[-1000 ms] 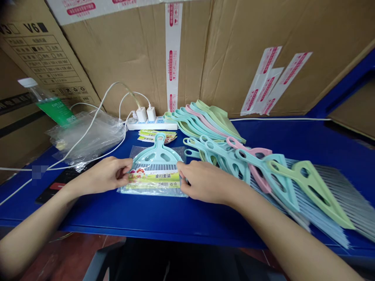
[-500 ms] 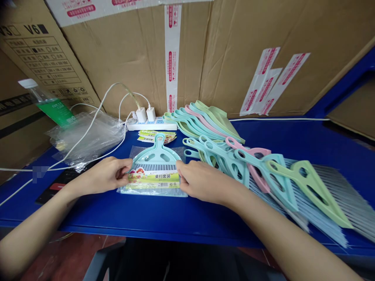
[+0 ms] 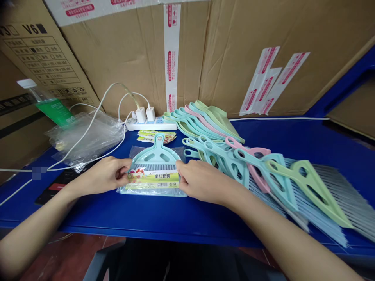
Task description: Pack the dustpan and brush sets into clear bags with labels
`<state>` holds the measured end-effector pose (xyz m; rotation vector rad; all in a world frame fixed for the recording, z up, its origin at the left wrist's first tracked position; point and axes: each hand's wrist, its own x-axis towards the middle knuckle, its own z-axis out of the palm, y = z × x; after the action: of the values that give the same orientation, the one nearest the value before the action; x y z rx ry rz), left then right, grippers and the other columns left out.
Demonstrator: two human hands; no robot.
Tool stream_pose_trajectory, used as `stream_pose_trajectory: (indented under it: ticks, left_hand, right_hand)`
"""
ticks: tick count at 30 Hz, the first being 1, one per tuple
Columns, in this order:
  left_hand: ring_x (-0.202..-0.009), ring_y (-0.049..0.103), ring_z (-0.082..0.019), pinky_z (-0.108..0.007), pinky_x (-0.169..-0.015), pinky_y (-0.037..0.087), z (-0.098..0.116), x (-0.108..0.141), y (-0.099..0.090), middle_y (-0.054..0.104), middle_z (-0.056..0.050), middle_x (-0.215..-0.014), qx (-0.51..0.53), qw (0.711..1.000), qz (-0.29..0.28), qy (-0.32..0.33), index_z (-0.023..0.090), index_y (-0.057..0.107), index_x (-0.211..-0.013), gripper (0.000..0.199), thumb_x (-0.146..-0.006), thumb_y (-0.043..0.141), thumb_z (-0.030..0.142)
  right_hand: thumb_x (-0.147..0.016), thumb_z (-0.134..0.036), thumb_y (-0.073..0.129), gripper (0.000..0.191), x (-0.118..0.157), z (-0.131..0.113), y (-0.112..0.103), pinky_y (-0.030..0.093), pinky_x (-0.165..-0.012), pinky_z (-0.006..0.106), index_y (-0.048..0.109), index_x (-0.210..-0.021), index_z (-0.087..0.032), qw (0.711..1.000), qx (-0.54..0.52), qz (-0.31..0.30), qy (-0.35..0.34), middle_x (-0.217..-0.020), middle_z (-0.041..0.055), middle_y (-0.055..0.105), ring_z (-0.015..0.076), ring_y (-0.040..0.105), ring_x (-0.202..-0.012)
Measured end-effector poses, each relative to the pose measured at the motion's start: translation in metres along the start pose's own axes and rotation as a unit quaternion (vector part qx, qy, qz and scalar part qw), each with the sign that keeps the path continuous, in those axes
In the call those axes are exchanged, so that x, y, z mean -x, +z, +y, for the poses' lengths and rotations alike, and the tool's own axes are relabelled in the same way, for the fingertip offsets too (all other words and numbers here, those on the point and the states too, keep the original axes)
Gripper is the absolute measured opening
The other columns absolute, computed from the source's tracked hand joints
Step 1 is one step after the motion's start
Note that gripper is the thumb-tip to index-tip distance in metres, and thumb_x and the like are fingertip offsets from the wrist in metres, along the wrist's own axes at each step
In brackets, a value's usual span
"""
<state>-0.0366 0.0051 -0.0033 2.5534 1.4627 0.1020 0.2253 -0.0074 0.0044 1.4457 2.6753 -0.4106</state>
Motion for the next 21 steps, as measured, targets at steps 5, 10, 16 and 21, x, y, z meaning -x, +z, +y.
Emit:
stream_pose_trajectory:
  ticks: [5,10,16,21]
  left_hand:
    - [-0.043,0.030,-0.010,-0.026,-0.050,0.019,0.0003,0.0002,0.0001,0.033,0.007,-0.048,-0.008,1.000,0.003,0.001,0.023,0.030,-0.060,0.022,-0.071,0.048,0.027]
    - [-0.043,0.028,-0.010,-0.026,-0.050,0.019,0.0009,0.0003,-0.0001,0.032,0.007,-0.047,-0.006,1.000,0.009,0.005,0.023,0.029,-0.059,0.025,-0.075,0.047,0.029]
    - [-0.043,0.024,-0.011,-0.026,-0.050,0.019,0.0006,0.0015,-0.0010,0.029,0.007,-0.047,-0.018,0.999,0.021,0.020,0.022,0.027,-0.058,0.023,-0.074,0.043,0.026]
    - [-0.044,0.025,-0.011,-0.026,-0.050,0.020,-0.0004,0.0022,-0.0021,0.029,0.007,-0.048,-0.017,0.998,0.047,0.025,0.022,0.026,-0.059,0.019,-0.072,0.040,0.024]
  right_hand:
    - [-0.084,-0.008,0.042,0.027,-0.0004,0.0011,-0.0010,0.023,-0.051,0.028,0.028,-0.068,-0.025,1.000,0.008,-0.017,0.007,-0.056,-0.0037,0.044,0.0141,0.043,-0.053]
    - [-0.084,-0.010,0.041,0.026,0.0003,0.0027,0.0006,0.022,-0.050,0.029,0.026,-0.068,-0.025,1.000,0.011,0.001,-0.004,-0.053,-0.0045,0.042,0.0139,0.039,-0.049]
    - [-0.083,-0.013,0.038,0.025,0.0014,0.0048,0.0019,0.020,-0.048,0.030,0.024,-0.067,-0.026,0.999,0.009,0.024,-0.021,-0.050,-0.0047,0.039,0.0131,0.035,-0.044]
    - [-0.084,-0.014,0.038,0.025,0.0023,0.0062,0.0004,0.021,-0.048,0.030,0.024,-0.067,-0.026,0.999,-0.002,0.028,-0.020,-0.052,-0.0040,0.041,0.0138,0.036,-0.045]
